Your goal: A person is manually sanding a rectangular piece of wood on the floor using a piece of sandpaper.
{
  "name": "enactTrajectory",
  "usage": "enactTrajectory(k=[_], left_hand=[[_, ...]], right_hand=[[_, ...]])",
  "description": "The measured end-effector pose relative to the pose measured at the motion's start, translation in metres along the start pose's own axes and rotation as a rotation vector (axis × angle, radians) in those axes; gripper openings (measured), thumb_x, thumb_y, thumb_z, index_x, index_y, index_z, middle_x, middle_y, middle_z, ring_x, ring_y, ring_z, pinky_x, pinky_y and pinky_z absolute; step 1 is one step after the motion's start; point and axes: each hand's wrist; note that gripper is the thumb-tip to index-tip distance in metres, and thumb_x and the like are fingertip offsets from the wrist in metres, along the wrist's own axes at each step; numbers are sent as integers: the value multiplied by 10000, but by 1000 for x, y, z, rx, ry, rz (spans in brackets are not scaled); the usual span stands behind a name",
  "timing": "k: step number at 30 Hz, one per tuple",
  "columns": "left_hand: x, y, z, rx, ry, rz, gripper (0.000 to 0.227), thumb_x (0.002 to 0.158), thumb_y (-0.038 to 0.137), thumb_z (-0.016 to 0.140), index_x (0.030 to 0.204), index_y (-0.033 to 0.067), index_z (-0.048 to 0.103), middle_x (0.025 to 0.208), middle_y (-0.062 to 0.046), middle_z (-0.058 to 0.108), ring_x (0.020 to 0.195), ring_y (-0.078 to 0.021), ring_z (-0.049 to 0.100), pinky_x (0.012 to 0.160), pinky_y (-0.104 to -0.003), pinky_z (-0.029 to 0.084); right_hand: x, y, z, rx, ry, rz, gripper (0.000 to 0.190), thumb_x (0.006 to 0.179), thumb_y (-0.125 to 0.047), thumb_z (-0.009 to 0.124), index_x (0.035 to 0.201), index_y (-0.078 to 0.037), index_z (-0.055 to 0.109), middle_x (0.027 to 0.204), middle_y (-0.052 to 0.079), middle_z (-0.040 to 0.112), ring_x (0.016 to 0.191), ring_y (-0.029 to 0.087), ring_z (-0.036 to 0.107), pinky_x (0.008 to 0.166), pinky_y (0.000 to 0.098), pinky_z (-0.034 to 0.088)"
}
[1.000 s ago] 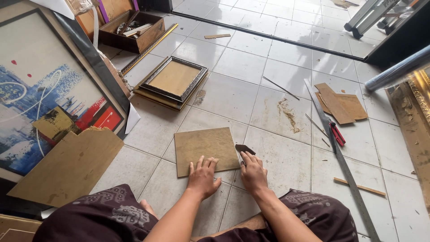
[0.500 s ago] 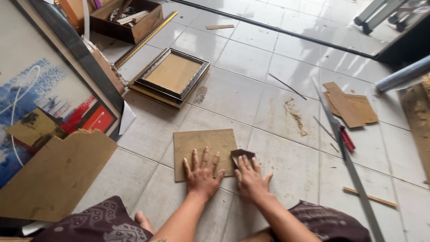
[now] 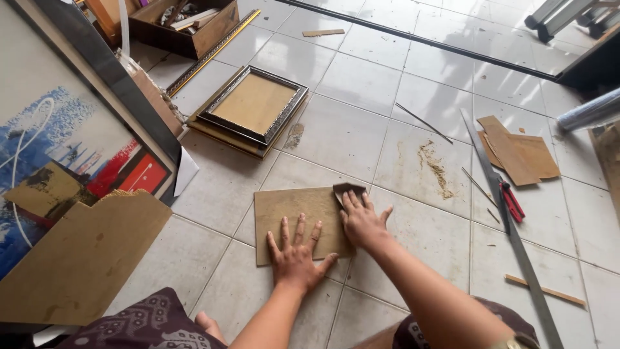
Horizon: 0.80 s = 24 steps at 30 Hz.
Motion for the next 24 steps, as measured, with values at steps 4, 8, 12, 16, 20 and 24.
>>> enactTrajectory(k=[4, 8, 12, 16, 20, 24], left_hand=[[2, 4, -8, 10, -66, -18, 1004, 911, 950, 373, 1779, 493, 160, 1907, 0, 0, 1723, -470, -84, 1279, -836, -11], [2, 4, -10, 29, -72, -3, 1009, 915, 956, 330, 1785, 487, 131, 1909, -7, 6, 1725, -480, -65, 1280, -840, 13], [0, 1, -3, 40, -33, 25, 977, 933, 937, 346, 1776, 467, 200, 1901, -13, 77, 1720, -492, -26, 1268, -846, 39], [-11, 5, -34, 59, -111, 20, 915, 969, 881, 417, 1772, 462, 284, 1916, -5, 151, 1746, -458, 66, 1292, -813, 86], [-10, 9, -43, 55, -157, 21, 905, 995, 871, 377, 1781, 442, 253, 1917, -16, 121, 1744, -463, 51, 1299, -810, 88], [-10, 8, -44, 54, -195, 16, 930, 989, 892, 348, 1788, 431, 227, 1919, -23, 93, 1742, -464, 32, 1303, -811, 81]], right_hand=[[-70, 24, 33, -97, -30, -13, 661, 1180, -478, 229, 1812, -340, 97, 1918, -128, 31, 1773, 249, 6, 1221, 961, 8], [-131, 29, 46, -108, -120, 49, 651, 1180, -511, 237, 1806, -387, 111, 1908, -181, 61, 1773, 199, 17, 1234, 939, 20], [-139, 11, 31, -49, -143, 94, 654, 1177, -511, 187, 1812, -377, 107, 1914, -169, 38, 1777, 204, -12, 1254, 904, -136], [-80, 8, 33, -123, -61, 1, 606, 1214, -470, 194, 1804, -335, 212, 1892, -102, 206, 1740, 316, 161, 1191, 980, 89], [-6, -4, 21, -114, 17, 10, 610, 1217, -462, 262, 1808, -324, 210, 1897, -100, 197, 1742, 316, 163, 1195, 972, 116], [59, -6, 15, -98, 61, 14, 614, 1212, -482, 276, 1810, -358, 212, 1894, -137, 185, 1742, 306, 152, 1156, 988, 146]])
Point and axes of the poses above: each hand's wrist, its own x-axis towards the middle knuckle, its own z-axis out of the palm, y = z × x
